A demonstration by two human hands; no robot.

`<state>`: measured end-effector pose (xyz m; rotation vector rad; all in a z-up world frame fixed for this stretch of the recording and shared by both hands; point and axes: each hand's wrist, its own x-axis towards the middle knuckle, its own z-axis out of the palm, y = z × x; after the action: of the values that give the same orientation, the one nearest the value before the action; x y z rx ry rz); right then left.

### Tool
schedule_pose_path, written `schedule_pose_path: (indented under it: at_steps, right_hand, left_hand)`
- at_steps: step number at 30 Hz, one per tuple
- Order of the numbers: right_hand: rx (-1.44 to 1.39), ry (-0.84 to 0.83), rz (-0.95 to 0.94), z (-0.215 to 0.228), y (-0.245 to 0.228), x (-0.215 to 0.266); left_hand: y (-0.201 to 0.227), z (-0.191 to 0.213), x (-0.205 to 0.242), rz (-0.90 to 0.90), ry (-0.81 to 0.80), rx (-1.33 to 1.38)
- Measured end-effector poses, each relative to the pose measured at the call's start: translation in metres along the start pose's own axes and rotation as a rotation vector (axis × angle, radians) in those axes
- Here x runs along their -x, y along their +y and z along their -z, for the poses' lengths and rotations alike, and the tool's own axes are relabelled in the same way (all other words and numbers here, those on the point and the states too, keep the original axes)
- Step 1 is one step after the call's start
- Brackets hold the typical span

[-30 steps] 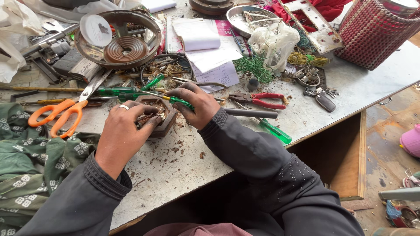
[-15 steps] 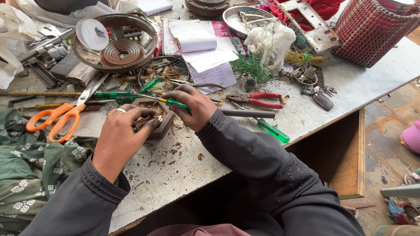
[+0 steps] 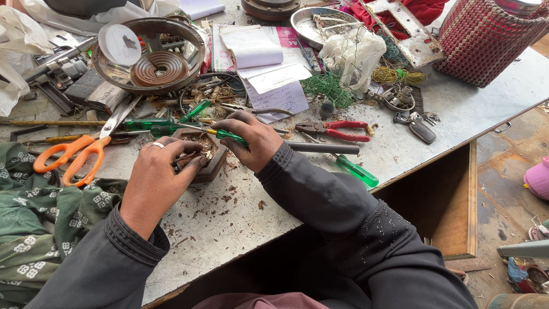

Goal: The person uses pliers and a screwdriver to disassemble and adjust a small cylindrical electrical component on a cluttered workbench. They repeatedly reposition the component, scrape its surface, and manipulate internal parts while handling various tools.

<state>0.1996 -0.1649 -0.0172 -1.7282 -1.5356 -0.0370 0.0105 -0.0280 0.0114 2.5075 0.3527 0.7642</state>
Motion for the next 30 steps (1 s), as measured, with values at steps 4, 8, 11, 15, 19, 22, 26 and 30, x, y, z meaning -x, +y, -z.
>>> schedule_pose_path:
  at_steps: [4,8,11,15,19,22,26,30]
  right_hand:
    - [-0.003,-0.002,-0.013,0.000,0.000,0.000]
    - [-0.011,0.004,-0.014,-0.001,0.001,0.000]
    - [-0.008,0.002,-0.025,-0.001,0.001,0.000]
    - [-0.006,0.005,-0.007,-0.001,0.002,0.000]
    - [-0.014,0.006,0.000,-0.002,0.002,0.000]
    - [-0.007,0.002,0.002,-0.003,-0.001,0.000]
    - [0.086,0.020,0.070,-0.007,-0.006,0.000]
    - [0.077,0.058,0.133,-0.017,-0.006,0.000]
  left_hand:
    - [0.000,0.000,0.000,0.010,-0.005,-0.015]
    - [0.000,0.000,0.001,0.016,-0.005,0.004]
    - [-0.002,-0.001,0.001,0.026,-0.007,0.025]
    - [-0.003,-0.001,0.001,-0.002,0.009,0.017]
    - [-0.002,-0.001,0.001,0.001,0.013,0.004]
    - [-0.002,-0.001,0.001,0.011,0.001,0.004]
    - [-0.004,-0.001,0.002,0.007,0.005,-0.002]
    - [-0.005,-0.002,0.002,-0.004,0.014,-0.007]
